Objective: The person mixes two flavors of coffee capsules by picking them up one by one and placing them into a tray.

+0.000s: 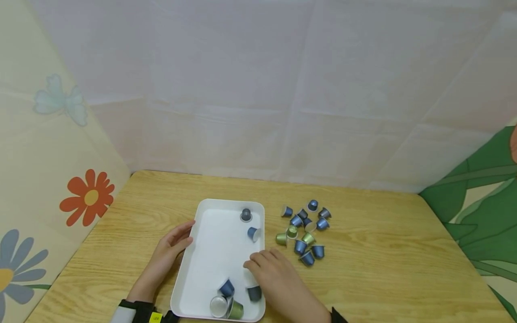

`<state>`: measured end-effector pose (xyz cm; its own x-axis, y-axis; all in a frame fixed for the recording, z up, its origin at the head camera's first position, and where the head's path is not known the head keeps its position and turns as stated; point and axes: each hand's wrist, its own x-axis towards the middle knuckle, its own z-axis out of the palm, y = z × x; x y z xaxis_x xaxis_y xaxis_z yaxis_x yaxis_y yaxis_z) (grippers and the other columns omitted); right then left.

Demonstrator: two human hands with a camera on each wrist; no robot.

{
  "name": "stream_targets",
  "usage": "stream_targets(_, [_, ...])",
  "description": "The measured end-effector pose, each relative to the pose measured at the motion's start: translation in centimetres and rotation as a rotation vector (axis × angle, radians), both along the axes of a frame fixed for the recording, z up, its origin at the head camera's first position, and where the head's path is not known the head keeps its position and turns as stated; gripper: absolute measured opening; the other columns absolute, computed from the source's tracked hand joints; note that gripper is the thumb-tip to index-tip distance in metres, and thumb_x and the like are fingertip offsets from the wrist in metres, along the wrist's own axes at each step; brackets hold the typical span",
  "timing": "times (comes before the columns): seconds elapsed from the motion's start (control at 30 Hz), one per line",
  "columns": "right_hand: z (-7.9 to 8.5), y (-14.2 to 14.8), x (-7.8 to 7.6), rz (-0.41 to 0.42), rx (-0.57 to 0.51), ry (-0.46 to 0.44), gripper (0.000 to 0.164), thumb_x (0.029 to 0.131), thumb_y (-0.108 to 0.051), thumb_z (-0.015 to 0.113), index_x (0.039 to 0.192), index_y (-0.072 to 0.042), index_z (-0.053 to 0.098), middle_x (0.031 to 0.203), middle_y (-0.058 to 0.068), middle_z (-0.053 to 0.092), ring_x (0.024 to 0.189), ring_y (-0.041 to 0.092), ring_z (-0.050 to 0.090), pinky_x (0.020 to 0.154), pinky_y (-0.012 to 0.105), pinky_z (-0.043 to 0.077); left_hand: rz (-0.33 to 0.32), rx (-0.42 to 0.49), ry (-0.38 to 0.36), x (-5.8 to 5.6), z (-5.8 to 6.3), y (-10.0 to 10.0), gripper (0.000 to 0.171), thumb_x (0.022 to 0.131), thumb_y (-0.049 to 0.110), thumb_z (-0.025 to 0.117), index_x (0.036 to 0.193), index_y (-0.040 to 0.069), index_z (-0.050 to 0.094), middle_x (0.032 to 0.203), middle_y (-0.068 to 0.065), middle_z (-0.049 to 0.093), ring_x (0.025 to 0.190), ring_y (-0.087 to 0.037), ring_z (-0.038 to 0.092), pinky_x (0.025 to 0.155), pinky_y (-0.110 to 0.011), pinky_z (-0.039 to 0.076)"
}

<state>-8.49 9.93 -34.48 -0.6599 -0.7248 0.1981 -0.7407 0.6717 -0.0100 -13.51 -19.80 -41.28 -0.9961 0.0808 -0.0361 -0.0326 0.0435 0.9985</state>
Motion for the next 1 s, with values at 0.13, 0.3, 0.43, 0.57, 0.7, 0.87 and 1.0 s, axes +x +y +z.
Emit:
stream_targets(0.13, [-0.03, -0.03, -0.02, -0.014, 0.026, -0.032, 0.024, 0.088, -0.008, 0.073, 0.110, -0.014, 0.068, 0.109, -0.002, 0.063, 0.099, 0.014, 0.058, 0.089, 0.035, 0.048, 0.001, 0.001, -0.009, -0.01, 0.03, 0.04, 0.049, 0.098, 0.013, 0.061, 0.144, 0.001, 0.047, 0.148, -0.018, 0.046, 0.124, -0.008, 0.052, 0.093, -0.017, 0.046])
stream_targets(0.3, [-0.15, -0.14, -0.07, -0.021, 0.020, 0.001, 0.022, 0.087, -0.008, 0.073, 0.108, -0.014, 0.068, 0.106, -0.002, 0.063, 0.095, 0.014, 0.058, 0.085, 0.034, 0.049, 0.001, 0.000, -0.008, -0.04, 0.09, 0.04, 0.050, 0.098, 0.013, 0.061, 0.145, 0.001, 0.047, 0.148, -0.018, 0.046, 0.130, -0.019, 0.048, 0.094, -0.017, 0.046])
stream_targets(0.43, [-0.07, -0.19, -0.10, -0.026, 0.025, 0.010, 0.022, 0.087, -0.007, 0.072, 0.108, -0.014, 0.069, 0.105, -0.001, 0.063, 0.095, 0.014, 0.059, 0.085, 0.034, 0.050, 0.000, 0.001, -0.001, -0.04, 0.09, 0.03, 0.050, 0.098, 0.012, 0.061, 0.144, 0.000, 0.047, 0.148, -0.019, 0.045, 0.121, -0.004, 0.052, 0.093, -0.018, 0.046])
stream_targets(0.57, [-0.04, -0.25, -0.11, -0.032, 0.042, 0.016, 0.022, 0.087, -0.007, 0.072, 0.108, -0.014, 0.069, 0.104, -0.001, 0.064, 0.096, 0.015, 0.059, 0.086, 0.035, 0.051, 0.000, 0.001, 0.000, -0.04, 0.04, 0.03, 0.049, 0.099, 0.012, 0.061, 0.144, 0.000, 0.047, 0.148, -0.020, 0.045, 0.118, 0.001, 0.052, 0.093, -0.017, 0.046])
stream_targets(0.7, [-0.16, -0.31, -0.11, -0.029, 0.031, 0.036, 0.021, 0.086, -0.007, 0.072, 0.105, -0.015, 0.069, 0.103, -0.002, 0.064, 0.095, 0.014, 0.059, 0.085, 0.034, 0.051, -0.001, 0.005, 0.004, 0.00, 0.00, -0.01, 0.049, 0.099, 0.011, 0.060, 0.144, -0.001, 0.047, 0.148, -0.020, 0.045, 0.117, 0.001, 0.052, 0.094, -0.017, 0.046])
stream_targets(0.87, [0.04, -0.23, -0.11, -0.030, 0.028, 0.065, 0.024, 0.086, -0.007, 0.072, 0.109, -0.014, 0.069, 0.104, -0.001, 0.064, 0.096, 0.015, 0.060, 0.086, 0.035, 0.051, -0.001, 0.002, -0.002, 0.05, 0.07, 0.01, 0.049, 0.099, 0.013, 0.060, 0.144, 0.000, 0.047, 0.148, -0.019, 0.046, 0.118, -0.001, 0.052, 0.093, -0.017, 0.046])
stream_targets(1.0, [0.51, 0.07, -0.20, -0.065, 0.009, 0.063, 0.024, 0.089, -0.011, 0.071, 0.113, -0.012, 0.068, 0.107, 0.000, 0.065, 0.100, 0.017, 0.061, 0.089, 0.037, 0.051, -0.002, -0.005, -0.008, 0.02, 0.12, 0.05, 0.049, 0.099, 0.014, 0.061, 0.144, 0.001, 0.048, 0.148, -0.018, 0.045, 0.119, 0.000, 0.052, 0.094, -0.017, 0.045])
